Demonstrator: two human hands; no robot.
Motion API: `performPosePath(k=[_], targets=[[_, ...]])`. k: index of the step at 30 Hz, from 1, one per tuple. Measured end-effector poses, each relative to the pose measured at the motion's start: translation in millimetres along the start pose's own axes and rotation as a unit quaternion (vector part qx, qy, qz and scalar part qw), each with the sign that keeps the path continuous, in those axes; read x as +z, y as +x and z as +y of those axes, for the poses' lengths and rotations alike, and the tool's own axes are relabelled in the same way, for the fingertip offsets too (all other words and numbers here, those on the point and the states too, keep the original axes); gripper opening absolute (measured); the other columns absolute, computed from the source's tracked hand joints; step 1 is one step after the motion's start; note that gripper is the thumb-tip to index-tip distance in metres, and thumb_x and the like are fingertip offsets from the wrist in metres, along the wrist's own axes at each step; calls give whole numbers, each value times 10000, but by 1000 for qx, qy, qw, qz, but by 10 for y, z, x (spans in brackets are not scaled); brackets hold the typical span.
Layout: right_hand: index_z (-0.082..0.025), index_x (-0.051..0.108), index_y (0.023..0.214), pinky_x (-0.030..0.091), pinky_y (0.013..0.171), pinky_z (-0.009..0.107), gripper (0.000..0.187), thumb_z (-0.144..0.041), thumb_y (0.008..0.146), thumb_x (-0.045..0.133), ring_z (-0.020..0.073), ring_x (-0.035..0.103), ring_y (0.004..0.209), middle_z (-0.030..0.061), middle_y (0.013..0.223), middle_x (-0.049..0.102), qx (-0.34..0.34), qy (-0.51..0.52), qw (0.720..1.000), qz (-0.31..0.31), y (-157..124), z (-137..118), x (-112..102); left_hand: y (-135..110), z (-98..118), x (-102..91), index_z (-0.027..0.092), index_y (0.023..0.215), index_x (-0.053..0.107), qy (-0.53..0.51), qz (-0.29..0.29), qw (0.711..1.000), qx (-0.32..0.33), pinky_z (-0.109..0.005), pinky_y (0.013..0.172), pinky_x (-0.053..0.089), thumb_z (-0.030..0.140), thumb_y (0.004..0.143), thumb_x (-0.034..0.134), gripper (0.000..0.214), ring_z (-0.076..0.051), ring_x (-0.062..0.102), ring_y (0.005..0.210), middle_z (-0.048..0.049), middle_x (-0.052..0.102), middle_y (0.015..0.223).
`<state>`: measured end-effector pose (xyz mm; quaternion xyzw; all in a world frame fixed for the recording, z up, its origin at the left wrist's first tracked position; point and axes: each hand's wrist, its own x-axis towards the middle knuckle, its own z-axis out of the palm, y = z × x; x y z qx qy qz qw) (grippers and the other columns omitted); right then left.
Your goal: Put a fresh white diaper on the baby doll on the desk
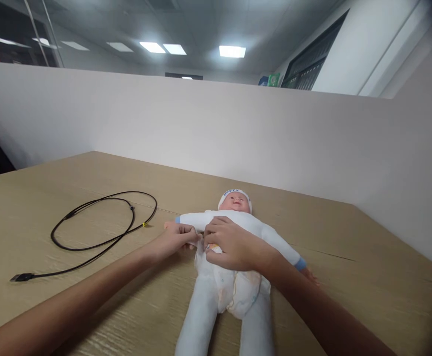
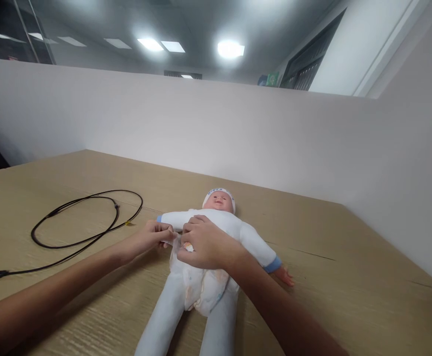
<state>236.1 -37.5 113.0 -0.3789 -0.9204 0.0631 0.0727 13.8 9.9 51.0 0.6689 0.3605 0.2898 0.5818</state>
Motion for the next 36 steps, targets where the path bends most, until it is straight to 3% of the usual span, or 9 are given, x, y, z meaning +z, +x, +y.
performPosePath(k=[3, 8, 10, 15, 21, 27, 31, 36], targets=[[-234, 795, 980, 505, 1079, 496, 81, -247, 955, 718, 278, 645, 1053, 54, 1007, 744, 17, 23, 999, 38, -82, -11, -40, 36, 98, 137, 214, 610, 567, -32, 6, 999, 4, -304, 657, 347, 544, 807, 738, 421, -161, 462, 678, 6, 575, 654], [-263, 716, 1134, 489, 1122, 499, 119, -262, 1042, 640, 294, 666, 1207, 64, 1190, 763, 76, 65, 978, 185, -393, 49, -78, 111, 163, 296, 218, 614, 547, -50, -10, 999, 3, -299, 630, 318, 596, 794, 757, 469, -149, 425, 644, 2, 566, 659], [-268, 711, 1156, 486, 1141, 500, 145, -250, 1061, 603, 293, 671, 1237, 65, 1228, 767, 98, 91, 967, 217, -489, 105, -38, 152, 167, 361, 218, 627, 546, -43, -15, 999, 2, -304, 632, 304, 599, 814, 732, 464, -151, 415, 646, 4, 545, 661], [-287, 729, 1197, 485, 1148, 460, 171, -308, 1100, 591, 262, 660, 1257, 42, 1260, 759, 102, 170, 956, 217, -560, 234, 93, 218, 171, 535, 227, 656, 468, -51, 1, 999, -4, -308, 615, 224, 570, 829, 722, 460, -134, 310, 644, 48, 394, 667], [-288, 729, 1189, 410, 1216, 487, 176, -290, 1111, 571, 257, 615, 1292, 38, 1279, 744, 94, 184, 953, 219, -546, 269, 163, 206, 144, 631, 224, 646, 470, -42, 47, 998, 3, -303, 590, 187, 738, 825, 730, 603, -123, 286, 622, 49, 379, 651], [-281, 713, 1195, 433, 1182, 478, 161, -296, 1112, 575, 257, 616, 1258, 44, 1270, 732, 90, 179, 953, 229, -537, 295, 209, 140, 125, 678, 229, 652, 439, -63, 67, 995, 35, -300, 596, 227, 857, 831, 686, 698, -130, 281, 639, 47, 347, 657], [-293, 721, 1229, 430, 1192, 479, 187, -296, 1112, 575, 262, 608, 1278, 45, 1282, 732, 96, 180, 953, 224, -541, 291, 217, 84, 118, 709, 221, 705, 509, -82, 79, 992, 56, -300, 608, 269, 819, 869, 677, 642, -141, 305, 663, 44, 362, 689], [-303, 726, 1230, 417, 1205, 472, 189, -321, 1120, 574, 262, 594, 1308, 37, 1300, 723, 106, 186, 952, 218, -555, 279, 216, 74, 58, 709, 196, 837, 597, -127, 46, 989, 57, -283, 624, 268, 696, 879, 778, 533, -126, 342, 681, 50, 430, 738]])
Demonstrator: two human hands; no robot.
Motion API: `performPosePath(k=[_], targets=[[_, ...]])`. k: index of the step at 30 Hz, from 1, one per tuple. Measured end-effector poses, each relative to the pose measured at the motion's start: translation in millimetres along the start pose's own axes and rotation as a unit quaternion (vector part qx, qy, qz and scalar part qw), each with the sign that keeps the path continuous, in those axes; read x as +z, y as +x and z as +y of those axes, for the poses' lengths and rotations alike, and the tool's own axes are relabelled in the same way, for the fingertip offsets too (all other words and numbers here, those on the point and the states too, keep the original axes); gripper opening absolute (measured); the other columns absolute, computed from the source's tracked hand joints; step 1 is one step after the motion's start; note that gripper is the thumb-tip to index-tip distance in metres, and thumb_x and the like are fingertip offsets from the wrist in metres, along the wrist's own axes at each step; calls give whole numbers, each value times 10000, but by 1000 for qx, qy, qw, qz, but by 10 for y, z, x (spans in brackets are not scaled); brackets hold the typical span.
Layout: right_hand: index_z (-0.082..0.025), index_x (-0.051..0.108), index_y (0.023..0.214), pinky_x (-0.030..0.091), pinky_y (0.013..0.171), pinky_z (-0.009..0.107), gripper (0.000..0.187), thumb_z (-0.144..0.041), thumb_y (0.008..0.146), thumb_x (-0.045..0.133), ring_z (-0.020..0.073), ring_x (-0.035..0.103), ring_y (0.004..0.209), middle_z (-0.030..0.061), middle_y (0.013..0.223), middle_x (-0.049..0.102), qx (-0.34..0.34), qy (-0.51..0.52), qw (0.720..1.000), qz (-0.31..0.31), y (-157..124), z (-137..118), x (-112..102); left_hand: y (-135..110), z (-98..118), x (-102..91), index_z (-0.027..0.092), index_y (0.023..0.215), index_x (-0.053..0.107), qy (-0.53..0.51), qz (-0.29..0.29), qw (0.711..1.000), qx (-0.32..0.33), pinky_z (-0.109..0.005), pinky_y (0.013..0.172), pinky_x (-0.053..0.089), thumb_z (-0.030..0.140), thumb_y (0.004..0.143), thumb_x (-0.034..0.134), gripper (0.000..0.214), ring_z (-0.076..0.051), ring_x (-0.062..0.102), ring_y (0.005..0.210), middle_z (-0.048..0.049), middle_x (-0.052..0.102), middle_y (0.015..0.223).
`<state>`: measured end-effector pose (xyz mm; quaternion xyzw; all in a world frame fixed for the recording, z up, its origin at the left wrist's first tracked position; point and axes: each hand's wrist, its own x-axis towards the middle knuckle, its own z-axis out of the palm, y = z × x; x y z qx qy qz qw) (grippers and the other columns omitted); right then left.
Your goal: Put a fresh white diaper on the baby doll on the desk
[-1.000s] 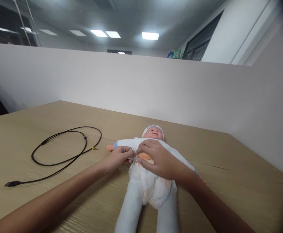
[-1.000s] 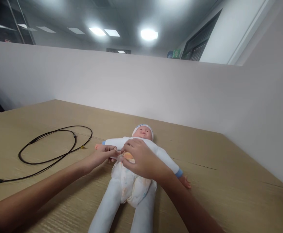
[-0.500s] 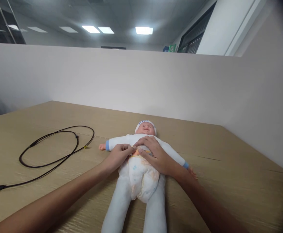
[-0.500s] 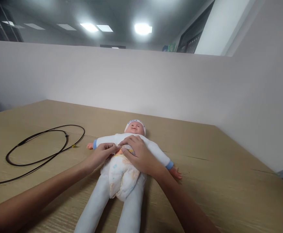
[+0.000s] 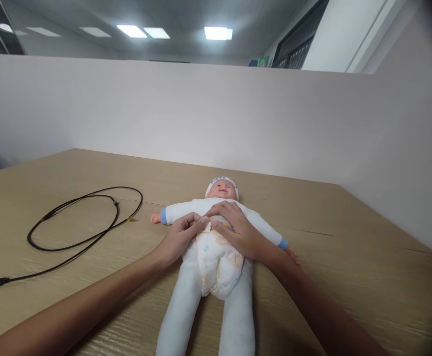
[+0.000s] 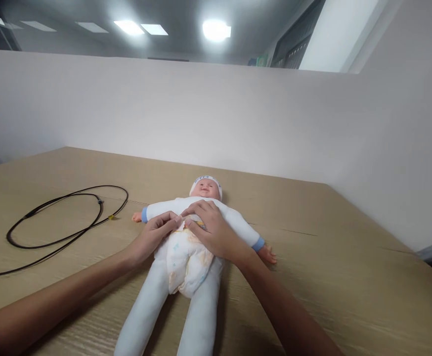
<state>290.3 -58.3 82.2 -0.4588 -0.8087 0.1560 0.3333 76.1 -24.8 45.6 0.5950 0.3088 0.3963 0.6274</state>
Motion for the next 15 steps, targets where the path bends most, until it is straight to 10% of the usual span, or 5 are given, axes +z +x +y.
performPosePath(k=[11, 15], targets=[[-312, 730, 1229, 398, 1225, 509, 193, -421, 1085, 660, 291, 574, 1355, 40, 1336, 717, 27, 9, 999, -24, 13, -66, -28, 36, -78, 9, 221, 995, 607, -7, 23, 1000, 6, -271, 548, 214, 694, 827, 842, 554, -106, 250, 585, 110, 298, 662], [-303, 730, 1198, 406, 1219, 511, 174, -364, 1040, 691, 289, 588, 1347, 28, 1314, 733, 55, 22, 998, -10, 46, -48, -3, 26, -136, -74, 222, 1071, 603, 57, 54, 996, 47, -291, 669, 393, 639, 960, 732, 451, -144, 460, 718, 43, 509, 824]])
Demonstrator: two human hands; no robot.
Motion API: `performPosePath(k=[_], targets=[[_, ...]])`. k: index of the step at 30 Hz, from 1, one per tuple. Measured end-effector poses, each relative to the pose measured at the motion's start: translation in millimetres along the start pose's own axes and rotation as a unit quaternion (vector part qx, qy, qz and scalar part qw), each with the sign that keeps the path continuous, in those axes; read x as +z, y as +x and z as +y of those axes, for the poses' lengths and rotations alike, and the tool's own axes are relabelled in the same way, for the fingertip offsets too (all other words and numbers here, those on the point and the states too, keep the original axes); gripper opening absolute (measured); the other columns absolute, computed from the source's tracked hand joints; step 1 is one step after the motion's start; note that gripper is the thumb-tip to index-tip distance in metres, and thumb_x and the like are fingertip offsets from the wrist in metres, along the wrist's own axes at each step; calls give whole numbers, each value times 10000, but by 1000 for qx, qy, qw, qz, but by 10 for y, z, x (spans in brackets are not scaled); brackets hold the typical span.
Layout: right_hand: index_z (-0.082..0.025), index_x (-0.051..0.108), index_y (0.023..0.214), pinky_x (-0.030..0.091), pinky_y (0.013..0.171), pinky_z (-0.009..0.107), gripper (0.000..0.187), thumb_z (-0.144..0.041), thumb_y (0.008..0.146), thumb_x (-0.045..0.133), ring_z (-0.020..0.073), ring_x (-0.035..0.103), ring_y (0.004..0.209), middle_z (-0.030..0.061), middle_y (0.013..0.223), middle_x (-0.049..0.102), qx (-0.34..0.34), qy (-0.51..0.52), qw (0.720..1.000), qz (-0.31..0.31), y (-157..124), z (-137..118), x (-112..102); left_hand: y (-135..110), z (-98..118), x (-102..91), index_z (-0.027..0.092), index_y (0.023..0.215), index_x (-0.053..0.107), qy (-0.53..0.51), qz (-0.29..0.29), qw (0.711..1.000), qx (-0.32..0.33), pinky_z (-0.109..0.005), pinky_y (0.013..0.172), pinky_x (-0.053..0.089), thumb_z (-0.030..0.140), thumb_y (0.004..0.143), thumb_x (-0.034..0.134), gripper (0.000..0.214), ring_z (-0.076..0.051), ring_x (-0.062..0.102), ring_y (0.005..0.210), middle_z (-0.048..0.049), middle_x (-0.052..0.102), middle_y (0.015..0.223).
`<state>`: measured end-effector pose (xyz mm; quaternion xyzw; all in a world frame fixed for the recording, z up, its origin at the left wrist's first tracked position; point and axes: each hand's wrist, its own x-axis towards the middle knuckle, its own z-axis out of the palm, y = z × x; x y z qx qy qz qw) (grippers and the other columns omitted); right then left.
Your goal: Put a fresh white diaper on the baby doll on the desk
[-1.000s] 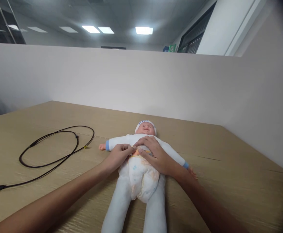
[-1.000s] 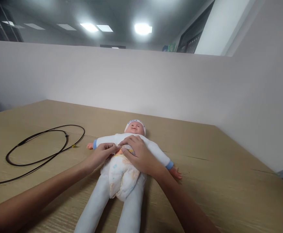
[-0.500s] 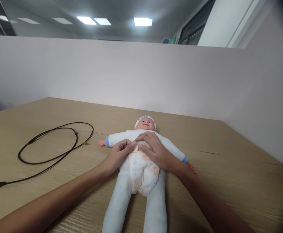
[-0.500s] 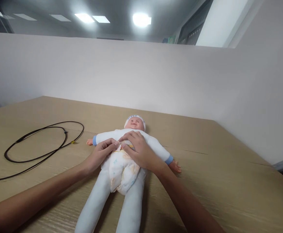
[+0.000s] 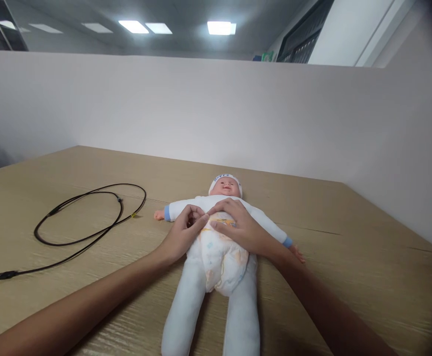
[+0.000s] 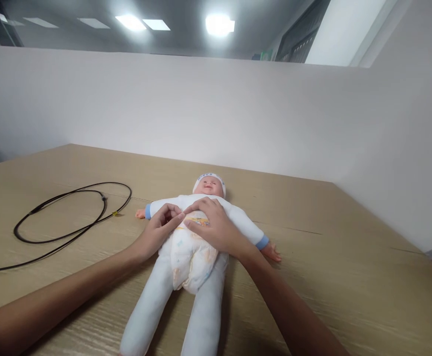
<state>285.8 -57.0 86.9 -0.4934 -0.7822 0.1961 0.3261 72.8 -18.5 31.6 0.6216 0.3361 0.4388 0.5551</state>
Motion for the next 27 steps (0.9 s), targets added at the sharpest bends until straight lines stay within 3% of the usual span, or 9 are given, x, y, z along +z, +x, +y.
performPosePath(k=[3, 5, 12, 16, 21, 27], targets=[[-296, 729, 1184, 428, 1197, 492, 178, -324, 1013, 689, 273, 598, 1338, 14, 1302, 741, 28, 21, 999, 21, 21, 29, 31, -18, -90, -112, 221, 1214, 608, 122, 3, 989, 82, -359, 878, 469, 554, 1074, 603, 361, -204, 571, 949, -41, 623, 1085], [-295, 727, 1199, 444, 1183, 479, 198, -319, 1006, 688, 265, 601, 1340, 14, 1315, 737, 36, 33, 998, 31, 22, 43, 48, -20, -153, -181, 220, 1280, 592, 160, -26, 981, 104, -386, 939, 465, 526, 1106, 550, 355, -224, 570, 998, -59, 627, 1125], [-293, 722, 1212, 427, 1207, 467, 228, -307, 985, 700, 249, 603, 1345, 13, 1325, 731, 28, 45, 998, 44, 4, 68, 81, 89, -229, -290, 230, 1092, 575, 72, -114, 990, 25, -299, 731, 385, 588, 1067, 599, 359, -175, 476, 813, 22, 540, 920], [-297, 730, 1209, 420, 1209, 467, 231, -314, 980, 703, 253, 602, 1346, 10, 1324, 736, 27, 40, 998, 45, 12, 74, 87, 145, -124, -354, 205, 966, 605, 55, -177, 983, 6, -296, 759, 373, 594, 1044, 629, 398, -170, 480, 826, 17, 544, 892], [-295, 734, 1201, 426, 1199, 472, 241, -330, 965, 701, 272, 606, 1345, 19, 1314, 738, 30, 44, 997, 50, 14, 72, 84, 182, -42, -395, 188, 960, 609, 7, -196, 980, -31, -302, 794, 375, 581, 1018, 681, 403, -167, 504, 839, 11, 559, 881], [-281, 743, 1184, 413, 1205, 504, 238, -332, 955, 702, 291, 610, 1339, 31, 1301, 745, 36, 39, 997, 48, 29, 69, 92, 231, -91, -392, 189, 904, 584, 1, -202, 979, -37, -282, 674, 288, 633, 1002, 706, 471, -124, 409, 704, 43, 496, 788]])
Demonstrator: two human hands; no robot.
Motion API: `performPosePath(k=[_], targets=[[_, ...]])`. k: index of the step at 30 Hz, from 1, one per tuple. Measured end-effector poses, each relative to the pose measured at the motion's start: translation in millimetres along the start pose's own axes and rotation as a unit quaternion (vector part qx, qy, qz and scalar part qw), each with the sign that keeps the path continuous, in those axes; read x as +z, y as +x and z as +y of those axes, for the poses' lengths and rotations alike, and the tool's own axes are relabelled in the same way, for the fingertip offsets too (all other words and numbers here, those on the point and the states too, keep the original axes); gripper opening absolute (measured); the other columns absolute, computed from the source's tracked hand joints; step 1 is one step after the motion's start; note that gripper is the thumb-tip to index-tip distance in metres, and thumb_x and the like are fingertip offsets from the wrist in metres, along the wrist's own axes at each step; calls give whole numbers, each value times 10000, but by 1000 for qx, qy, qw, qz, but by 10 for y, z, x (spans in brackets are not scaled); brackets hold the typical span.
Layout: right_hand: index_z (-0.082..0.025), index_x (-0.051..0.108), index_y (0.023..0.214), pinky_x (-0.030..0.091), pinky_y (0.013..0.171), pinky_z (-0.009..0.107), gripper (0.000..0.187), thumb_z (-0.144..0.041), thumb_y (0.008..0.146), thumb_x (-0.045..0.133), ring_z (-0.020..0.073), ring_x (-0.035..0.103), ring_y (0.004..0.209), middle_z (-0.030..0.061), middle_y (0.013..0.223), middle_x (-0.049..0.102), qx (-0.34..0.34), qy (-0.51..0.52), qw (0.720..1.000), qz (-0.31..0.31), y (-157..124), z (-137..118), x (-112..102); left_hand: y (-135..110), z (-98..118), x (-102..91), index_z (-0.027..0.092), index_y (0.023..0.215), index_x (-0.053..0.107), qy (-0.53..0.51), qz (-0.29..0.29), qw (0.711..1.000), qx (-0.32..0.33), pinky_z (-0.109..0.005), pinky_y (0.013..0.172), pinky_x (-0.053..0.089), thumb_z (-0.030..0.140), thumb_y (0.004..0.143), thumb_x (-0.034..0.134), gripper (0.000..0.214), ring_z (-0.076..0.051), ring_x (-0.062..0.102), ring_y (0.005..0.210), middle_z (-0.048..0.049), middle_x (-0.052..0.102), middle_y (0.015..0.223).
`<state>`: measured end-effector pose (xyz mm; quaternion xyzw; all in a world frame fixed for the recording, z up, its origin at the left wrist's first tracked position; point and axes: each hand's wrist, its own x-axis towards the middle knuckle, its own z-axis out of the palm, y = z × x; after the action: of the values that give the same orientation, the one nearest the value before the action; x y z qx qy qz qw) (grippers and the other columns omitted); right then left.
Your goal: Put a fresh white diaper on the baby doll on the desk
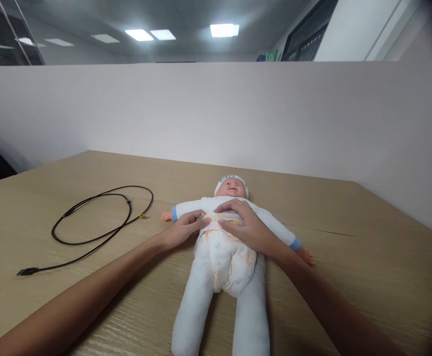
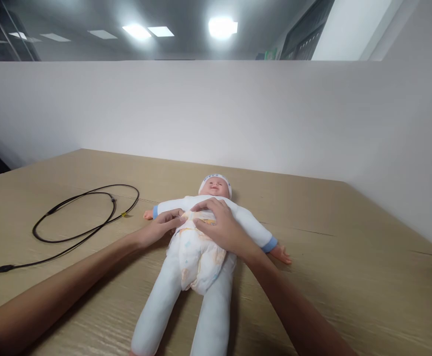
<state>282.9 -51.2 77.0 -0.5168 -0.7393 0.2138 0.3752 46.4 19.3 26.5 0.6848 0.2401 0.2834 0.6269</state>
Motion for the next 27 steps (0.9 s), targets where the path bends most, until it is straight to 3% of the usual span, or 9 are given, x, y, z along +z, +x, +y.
performPosePath(k=[4, 8, 13, 18, 20, 23, 27], targets=[[-278, 746, 1188, 421, 1209, 492, 232, -317, 964, 697, 285, 611, 1352, 31, 1306, 743, -6, 0, 1000, -3, 6, -18, 4, 17, 36, 39, 176, 933, 647, -34, -16, 999, -5, -275, 692, 333, 668, 915, 803, 517, -132, 508, 734, 14, 603, 837], [-283, 746, 1188, 429, 1204, 479, 219, -323, 977, 699, 275, 610, 1358, 27, 1323, 737, 3, -4, 1000, -7, -5, -39, -1, 26, 77, 93, 162, 897, 682, -62, 3, 998, -27, -273, 719, 380, 647, 836, 886, 530, -140, 555, 753, -6, 650, 849], [-273, 742, 1169, 436, 1194, 492, 205, -328, 977, 696, 284, 620, 1337, 40, 1294, 750, -9, -1, 1000, 3, -15, -34, 11, 25, 7, 149, 159, 879, 667, -89, 29, 995, -25, -262, 671, 368, 586, 809, 924, 503, -121, 523, 694, 10, 629, 808], [-264, 745, 1155, 461, 1183, 486, 186, -318, 983, 697, 282, 638, 1319, 42, 1279, 758, -16, -1, 1000, 9, -9, -25, 23, 34, -46, 212, 172, 880, 632, -106, 52, 993, -22, -262, 643, 355, 642, 829, 886, 537, -118, 509, 668, 23, 598, 787], [-260, 744, 1163, 487, 1160, 461, 171, -304, 1016, 668, 271, 657, 1298, 40, 1278, 764, -21, 1, 1000, 12, -11, -36, 13, 37, -24, 238, 182, 892, 612, -78, 77, 994, -21, -268, 645, 355, 674, 834, 863, 556, -126, 507, 681, 27, 586, 792], [-267, 739, 1191, 474, 1180, 463, 207, -272, 1100, 553, 251, 682, 1262, 32, 1263, 777, -48, -15, 997, 52, -96, -140, -19, -25, 54, 285, 191, 1012, 625, 24, 159, 987, -11, -292, 703, 395, 646, 872, 830, 518, -160, 533, 781, 12, 591, 877], [-254, 721, 1151, 427, 1223, 487, 213, -203, 1115, 518, 249, 696, 1211, 48, 1206, 778, -140, -70, 981, 113, -523, -504, -6, -385, 217, 397, 229, 1265, 617, 164, 266, 948, 62, -353, 856, 452, 499, 1041, 672, 355, -221, 578, 1011, -60, 643, 1144]])
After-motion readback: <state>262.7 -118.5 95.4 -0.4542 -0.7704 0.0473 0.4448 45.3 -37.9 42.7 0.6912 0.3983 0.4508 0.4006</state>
